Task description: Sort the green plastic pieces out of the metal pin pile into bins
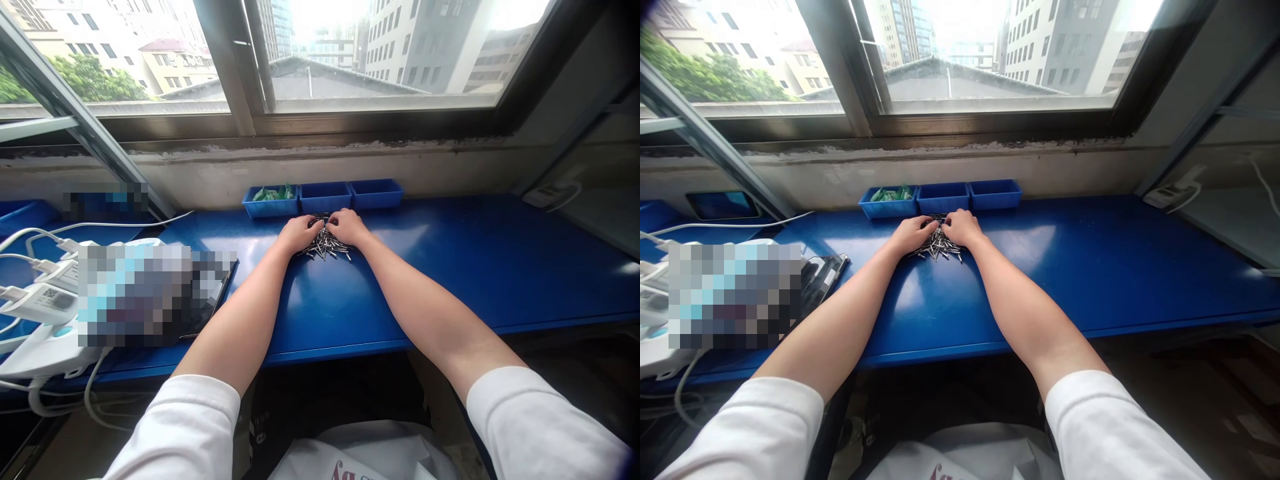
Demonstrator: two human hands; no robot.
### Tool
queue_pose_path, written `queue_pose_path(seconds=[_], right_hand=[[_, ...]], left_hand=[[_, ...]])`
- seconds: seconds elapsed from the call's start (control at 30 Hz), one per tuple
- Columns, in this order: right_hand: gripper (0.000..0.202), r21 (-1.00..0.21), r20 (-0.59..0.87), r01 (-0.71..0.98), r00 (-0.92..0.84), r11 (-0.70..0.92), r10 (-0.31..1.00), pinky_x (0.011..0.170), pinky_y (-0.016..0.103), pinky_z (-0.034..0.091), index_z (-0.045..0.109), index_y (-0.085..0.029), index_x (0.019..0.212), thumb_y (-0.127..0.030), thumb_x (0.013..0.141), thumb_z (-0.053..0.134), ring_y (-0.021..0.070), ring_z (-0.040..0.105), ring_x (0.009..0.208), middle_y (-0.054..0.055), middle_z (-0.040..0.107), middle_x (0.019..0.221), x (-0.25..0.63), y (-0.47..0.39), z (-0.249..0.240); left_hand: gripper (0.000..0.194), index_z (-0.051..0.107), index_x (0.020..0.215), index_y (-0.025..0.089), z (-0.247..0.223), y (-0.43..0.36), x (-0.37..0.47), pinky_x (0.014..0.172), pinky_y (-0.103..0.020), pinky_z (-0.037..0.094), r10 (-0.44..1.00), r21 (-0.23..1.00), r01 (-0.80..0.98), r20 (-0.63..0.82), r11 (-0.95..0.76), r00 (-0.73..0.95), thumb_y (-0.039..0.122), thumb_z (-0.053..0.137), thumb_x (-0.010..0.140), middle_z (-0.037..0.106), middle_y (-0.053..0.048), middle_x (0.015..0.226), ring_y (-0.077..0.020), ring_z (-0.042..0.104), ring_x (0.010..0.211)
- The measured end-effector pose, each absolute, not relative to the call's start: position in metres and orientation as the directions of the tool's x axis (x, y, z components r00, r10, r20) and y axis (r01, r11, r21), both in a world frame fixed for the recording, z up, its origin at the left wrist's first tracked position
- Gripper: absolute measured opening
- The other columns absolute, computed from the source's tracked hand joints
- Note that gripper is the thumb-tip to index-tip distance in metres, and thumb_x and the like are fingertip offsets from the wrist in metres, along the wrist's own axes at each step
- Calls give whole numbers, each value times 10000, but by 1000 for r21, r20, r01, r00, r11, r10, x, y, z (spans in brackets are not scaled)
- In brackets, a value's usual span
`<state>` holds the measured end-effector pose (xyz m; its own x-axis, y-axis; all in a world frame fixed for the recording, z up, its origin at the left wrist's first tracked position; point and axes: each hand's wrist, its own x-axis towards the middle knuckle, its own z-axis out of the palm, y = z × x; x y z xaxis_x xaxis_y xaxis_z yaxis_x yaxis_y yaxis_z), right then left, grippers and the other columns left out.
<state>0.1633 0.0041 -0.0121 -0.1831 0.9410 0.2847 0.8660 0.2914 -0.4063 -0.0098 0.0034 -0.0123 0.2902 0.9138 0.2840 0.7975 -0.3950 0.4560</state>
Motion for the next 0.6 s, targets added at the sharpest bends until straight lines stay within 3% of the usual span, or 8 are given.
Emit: queue_pose_path(seconds=[0.23,0.6], right_hand=[[200,-467,286,833,-176,298,942,747,327,458,694,-198,808,-338,814,552,235,607,848,96,667,916,164,4,-10],[166,-469,329,829,-157,305,931,776,329,458,671,-189,786,-297,828,552,235,613,863,101,664,912,164,6,-13]], left_hand=[[563,627,1137,219,-8,-3,-10,890,-310,435,915,499,768,249,-401,316,626,411,814,645,-69,1154,-260,571,1084],[528,632,1132,204,-7,-3,-8,914,-331,424,903,504,749,263,-430,341,587,458,812,635,-80,1164,-262,564,1081]])
